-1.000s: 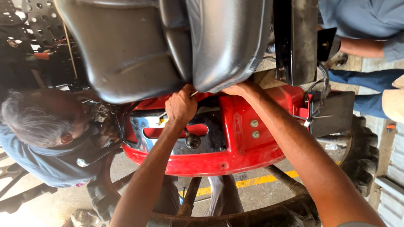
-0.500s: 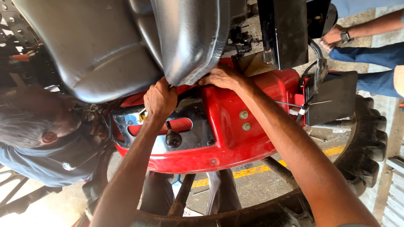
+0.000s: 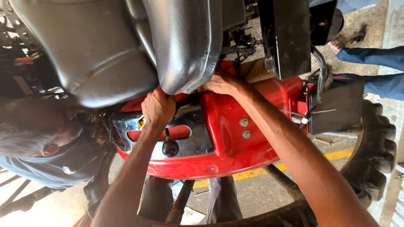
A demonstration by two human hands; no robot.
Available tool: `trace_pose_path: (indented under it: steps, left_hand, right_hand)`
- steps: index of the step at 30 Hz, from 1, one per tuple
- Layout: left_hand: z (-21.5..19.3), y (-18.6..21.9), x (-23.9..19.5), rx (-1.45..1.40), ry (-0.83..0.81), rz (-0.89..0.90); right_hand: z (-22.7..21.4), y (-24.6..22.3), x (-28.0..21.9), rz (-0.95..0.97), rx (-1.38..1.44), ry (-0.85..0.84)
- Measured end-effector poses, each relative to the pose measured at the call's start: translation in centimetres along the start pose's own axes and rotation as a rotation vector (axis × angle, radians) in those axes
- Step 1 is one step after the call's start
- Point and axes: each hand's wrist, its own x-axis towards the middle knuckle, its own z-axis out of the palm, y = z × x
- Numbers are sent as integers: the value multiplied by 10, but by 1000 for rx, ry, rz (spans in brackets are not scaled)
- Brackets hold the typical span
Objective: The person works on the rear body of a red tractor, using a wrench to tighten bolts on a metal panel and adjusting a lever.
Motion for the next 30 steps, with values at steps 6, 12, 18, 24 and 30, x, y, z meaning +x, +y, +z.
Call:
trace_pose_path:
  steps: [6,12,18,24,30]
  left_hand:
    - [8,-8,2,31,-36,-6]
    - [12,-14,3,87,-85,-39]
    - [13,-16,3,54,-62,7]
    - [19,-19,9,119,-105,-30]
    - [23,-22,15,122,-159,-69]
  right_hand:
    - [2,10,12,158,329,13]
    - [-5,3,10,66,-276,35]
    - [-12,2,3,168,-697,60]
    - [-17,22,10,93,13,26]
    - [-12,22,18,123,298,45]
